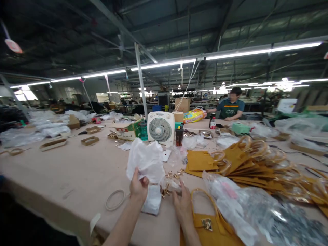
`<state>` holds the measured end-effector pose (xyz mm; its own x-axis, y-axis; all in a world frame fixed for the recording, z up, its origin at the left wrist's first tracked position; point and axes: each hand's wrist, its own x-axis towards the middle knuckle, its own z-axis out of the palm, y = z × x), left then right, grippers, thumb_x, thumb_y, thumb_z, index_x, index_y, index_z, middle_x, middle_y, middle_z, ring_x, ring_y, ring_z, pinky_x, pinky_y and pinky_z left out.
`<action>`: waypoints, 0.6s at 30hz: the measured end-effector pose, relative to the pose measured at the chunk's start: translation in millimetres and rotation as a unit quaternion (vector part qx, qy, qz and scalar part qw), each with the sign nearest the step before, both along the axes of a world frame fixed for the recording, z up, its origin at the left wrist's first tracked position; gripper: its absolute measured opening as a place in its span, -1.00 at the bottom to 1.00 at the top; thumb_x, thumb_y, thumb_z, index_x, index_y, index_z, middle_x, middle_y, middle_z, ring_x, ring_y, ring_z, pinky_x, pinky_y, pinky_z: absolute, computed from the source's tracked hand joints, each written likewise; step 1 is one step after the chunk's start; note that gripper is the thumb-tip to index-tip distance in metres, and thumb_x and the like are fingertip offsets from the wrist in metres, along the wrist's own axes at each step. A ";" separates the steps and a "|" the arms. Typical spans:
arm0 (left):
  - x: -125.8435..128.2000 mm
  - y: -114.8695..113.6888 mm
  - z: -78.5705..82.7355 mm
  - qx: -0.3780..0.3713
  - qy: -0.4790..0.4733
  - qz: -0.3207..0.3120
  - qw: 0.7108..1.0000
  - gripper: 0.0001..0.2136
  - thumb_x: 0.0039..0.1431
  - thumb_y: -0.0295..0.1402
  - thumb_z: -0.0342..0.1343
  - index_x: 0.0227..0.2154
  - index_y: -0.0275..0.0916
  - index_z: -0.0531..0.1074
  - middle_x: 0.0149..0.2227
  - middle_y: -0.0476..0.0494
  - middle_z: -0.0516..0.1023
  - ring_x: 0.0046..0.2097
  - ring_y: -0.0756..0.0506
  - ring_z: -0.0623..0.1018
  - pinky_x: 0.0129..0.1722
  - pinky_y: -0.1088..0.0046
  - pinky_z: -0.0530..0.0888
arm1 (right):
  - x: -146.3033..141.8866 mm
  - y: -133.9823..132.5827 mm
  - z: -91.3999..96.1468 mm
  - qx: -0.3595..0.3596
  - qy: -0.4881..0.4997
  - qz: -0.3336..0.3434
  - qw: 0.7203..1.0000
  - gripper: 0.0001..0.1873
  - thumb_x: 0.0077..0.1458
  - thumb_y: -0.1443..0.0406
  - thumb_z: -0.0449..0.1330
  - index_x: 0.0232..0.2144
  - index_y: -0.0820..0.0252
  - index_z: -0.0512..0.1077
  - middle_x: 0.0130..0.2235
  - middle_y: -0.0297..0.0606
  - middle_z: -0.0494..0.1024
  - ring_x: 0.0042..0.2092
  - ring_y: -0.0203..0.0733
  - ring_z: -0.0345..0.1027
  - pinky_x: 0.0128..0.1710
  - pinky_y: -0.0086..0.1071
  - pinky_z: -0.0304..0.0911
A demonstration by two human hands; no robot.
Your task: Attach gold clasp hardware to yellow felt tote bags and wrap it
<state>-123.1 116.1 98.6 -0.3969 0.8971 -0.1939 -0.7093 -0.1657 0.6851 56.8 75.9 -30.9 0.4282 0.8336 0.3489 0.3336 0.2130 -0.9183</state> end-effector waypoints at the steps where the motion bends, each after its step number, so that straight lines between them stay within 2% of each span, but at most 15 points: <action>1: -2.8 -11.6 -13.9 -0.010 -0.009 -0.002 1.000 -0.53 -0.04 0.00 0.37 -0.40 -0.16 0.22 -0.66 0.29 0.09 -0.71 0.13 0.13 -0.69 0.61 0.10 | -1.3 0.9 2.3 0.007 -0.014 -0.009 1.000 -0.41 0.08 0.03 0.29 0.12 0.15 0.56 0.01 -0.04 0.62 0.06 0.19 0.46 0.13 -0.04 0.32; 3: -5.9 -30.3 -38.8 -0.021 -0.023 -0.013 0.999 -0.57 0.02 -0.03 0.32 -0.42 -0.14 0.18 -0.67 0.29 0.03 -0.71 0.12 0.11 -0.69 0.60 0.12 | -4.0 3.3 7.7 0.006 -0.027 -0.023 0.999 -0.59 0.06 0.05 0.28 -0.11 0.12 0.67 -0.16 -0.07 0.65 -0.07 0.16 0.49 0.04 -0.07 0.34; 5: -6.5 -42.2 -58.9 -0.025 -0.049 -0.022 0.998 -0.64 0.08 -0.08 0.30 -0.39 -0.14 0.24 -0.66 0.26 0.09 -0.69 0.10 0.16 -0.67 0.60 0.18 | -6.2 7.6 13.1 -0.006 -0.016 -0.029 0.999 -0.70 0.02 0.08 0.29 -0.29 0.09 0.70 -0.27 -0.11 0.64 -0.15 0.13 0.49 -0.02 -0.10 0.35; 8: -6.0 -49.3 -77.3 -0.014 -0.101 -0.036 0.994 -0.72 0.08 -0.16 0.32 -0.33 -0.16 0.35 -0.62 0.20 0.21 -0.66 0.08 0.25 -0.63 0.58 0.27 | -6.4 19.1 19.8 -0.017 0.017 -0.037 0.999 -0.71 0.03 0.09 0.27 -0.30 0.08 0.70 -0.26 -0.13 0.67 -0.15 0.11 0.52 -0.03 -0.12 0.36; 13: -8.7 -48.2 -80.5 0.016 -0.139 -0.058 0.988 -0.75 0.08 -0.19 0.33 -0.35 -0.18 0.40 -0.61 0.17 0.23 -0.64 0.07 0.24 -0.61 0.55 0.30 | 4.4 48.3 36.8 -0.018 0.066 -0.042 0.997 -0.56 0.05 0.00 0.29 -0.20 0.18 0.69 -0.14 -0.08 0.70 -0.06 0.12 0.55 0.03 -0.11 0.37; 18: -9.6 -48.5 -78.3 0.009 -0.160 -0.060 0.985 -0.77 0.11 -0.19 0.30 -0.38 -0.20 0.40 -0.63 0.17 0.21 -0.64 0.06 0.25 -0.61 0.54 0.30 | 17.9 70.1 68.1 0.016 0.094 -0.018 0.995 -0.48 0.01 -0.06 0.33 -0.15 0.21 0.69 -0.14 -0.09 0.71 -0.05 0.10 0.55 0.03 -0.13 0.38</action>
<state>-132.7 67.6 20.3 -0.2090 0.9381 -0.2762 -0.9041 -0.0777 0.4202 74.7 146.0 37.2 0.5182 0.8062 0.2855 0.1649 0.2335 -0.9583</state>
